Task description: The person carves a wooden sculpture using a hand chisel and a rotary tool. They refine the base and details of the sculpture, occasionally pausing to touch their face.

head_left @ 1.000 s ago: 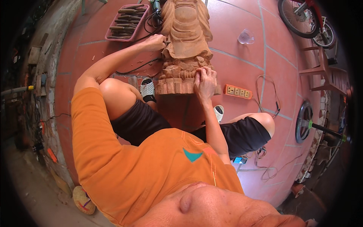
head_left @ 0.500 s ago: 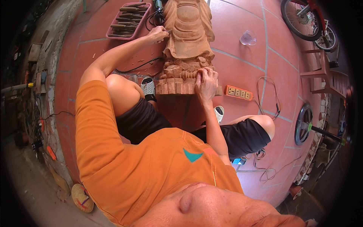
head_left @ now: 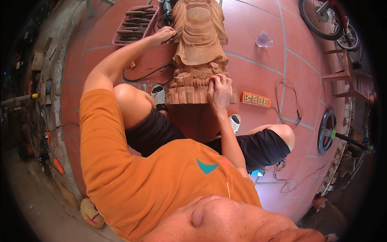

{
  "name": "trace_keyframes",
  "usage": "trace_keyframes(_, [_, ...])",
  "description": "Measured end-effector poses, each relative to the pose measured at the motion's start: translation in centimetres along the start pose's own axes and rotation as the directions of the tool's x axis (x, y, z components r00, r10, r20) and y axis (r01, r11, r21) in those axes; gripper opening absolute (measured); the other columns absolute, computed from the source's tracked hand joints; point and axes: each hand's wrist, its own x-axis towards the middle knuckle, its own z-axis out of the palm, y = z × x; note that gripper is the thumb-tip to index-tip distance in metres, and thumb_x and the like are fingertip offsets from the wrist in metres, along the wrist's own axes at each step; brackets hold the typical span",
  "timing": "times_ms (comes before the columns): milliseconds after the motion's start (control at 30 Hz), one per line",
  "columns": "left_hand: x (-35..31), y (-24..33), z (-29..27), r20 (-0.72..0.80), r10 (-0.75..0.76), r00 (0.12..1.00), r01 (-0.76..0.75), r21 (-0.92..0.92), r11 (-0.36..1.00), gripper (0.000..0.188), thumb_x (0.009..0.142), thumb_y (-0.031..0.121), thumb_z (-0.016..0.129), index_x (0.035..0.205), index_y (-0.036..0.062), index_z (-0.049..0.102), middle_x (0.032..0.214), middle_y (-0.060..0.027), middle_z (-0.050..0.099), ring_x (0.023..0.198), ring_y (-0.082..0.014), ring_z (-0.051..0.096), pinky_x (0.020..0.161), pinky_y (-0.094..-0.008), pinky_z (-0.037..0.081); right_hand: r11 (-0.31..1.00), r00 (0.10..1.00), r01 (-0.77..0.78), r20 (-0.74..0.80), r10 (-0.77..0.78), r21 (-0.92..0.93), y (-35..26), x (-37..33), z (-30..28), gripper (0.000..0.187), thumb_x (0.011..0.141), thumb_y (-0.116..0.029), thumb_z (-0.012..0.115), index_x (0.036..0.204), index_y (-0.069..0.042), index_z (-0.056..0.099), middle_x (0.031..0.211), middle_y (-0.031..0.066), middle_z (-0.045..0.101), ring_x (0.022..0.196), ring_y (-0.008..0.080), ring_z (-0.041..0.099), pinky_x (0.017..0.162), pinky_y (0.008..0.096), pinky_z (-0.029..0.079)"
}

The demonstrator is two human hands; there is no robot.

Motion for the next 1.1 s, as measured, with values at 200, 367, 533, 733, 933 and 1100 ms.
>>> trace_keyframes(200, [-0.1,0.1,-2.1,-0.093,0.126,0.988,-0.111,0.153,0.982,0.031,0.102,0.024,0.048,0.122,0.0038,0.059,0.077,-0.001,0.059,0.057,-0.0069,0.054,0.046,-0.0219,0.04,1.0,1.0,-0.015,0.001,0.015,-0.012,-0.2,0.2,-0.2,0.007,0.086,-0.015,0.066,0.093,-0.012,0.066,0.105,0.001,0.062,0.102,0.0255,0.057,0.083,0.0414,0.05])
trace_keyframes(367, [0.8,-2.0,-1.1,-0.135,0.109,0.985,-0.131,-0.162,0.978,0.033,0.1,0.028,0.053,0.126,0.0082,0.059,0.08,-0.0002,0.063,0.055,-0.0059,0.053,0.043,-0.0217,0.037,1.0,1.0,0.009,0.017,-0.009,-0.003,-0.2,0.3,-0.1,0.008,0.086,-0.015,0.066,0.094,-0.012,0.065,0.106,0.0017,0.061,0.103,0.0255,0.057,0.081,0.0416,0.05])
trace_keyframes(533, [0.9,-1.9,0.8,-0.106,0.133,0.985,-0.151,-0.182,0.972,0.042,0.094,0.035,0.063,0.124,0.0064,0.058,0.074,0.0008,0.061,0.051,-0.0054,0.052,0.041,-0.0209,0.035,1.0,1.0,0.014,0.016,-0.014,-0.013,-0.2,0.3,-0.4,0.008,0.086,-0.015,0.067,0.094,-0.012,0.065,0.105,0.0018,0.061,0.103,0.0258,0.057,0.081,0.0416,0.05])
trace_keyframes(733, [1.3,-2.9,1.1,-0.116,0.09,0.989,-0.091,-0.008,0.996,0.04,0.096,0.033,0.056,0.123,0.0034,0.057,0.074,-0.0009,0.061,0.051,-0.0095,0.055,0.04,-0.0248,0.04,1.0,1.0,0.015,0.023,-0.014,-0.015,-0.3,0.5,-0.4,0.008,0.086,-0.015,0.067,0.093,-0.011,0.065,0.105,0.0021,0.061,0.103,0.0257,0.057,0.081,0.0414,0.05])
trace_keyframes(933, [0.5,-1.4,1.4,-0.205,0.104,0.973,-0.102,0.022,0.995,0.037,0.096,0.03,0.053,0.122,0.0036,0.058,0.072,-0.0053,0.062,0.054,-0.0134,0.06,0.044,-0.0302,0.047,1.0,1.0,0.011,0.022,-0.01,-0.024,-0.4,0.5,-0.4,0.007,0.086,-0.014,0.067,0.093,-0.011,0.065,0.105,0.002,0.061,0.102,0.0257,0.057,0.08,0.0411,0.05])
trace_keyframes(1100, [2.1,-0.8,0.6,-0.259,0.303,0.917,-0.214,0.322,0.922,0.035,0.096,0.027,0.051,0.12,0.0034,0.06,0.085,-0.0195,0.07,0.073,-0.0338,0.069,0.066,-0.0455,0.055,1.0,1.0,0.02,0.018,-0.019,-0.021,-0.4,0.5,-0.4,0.008,0.086,-0.014,0.067,0.093,-0.011,0.065,0.105,0.0019,0.061,0.102,0.0254,0.057,0.08,0.0409,0.05])
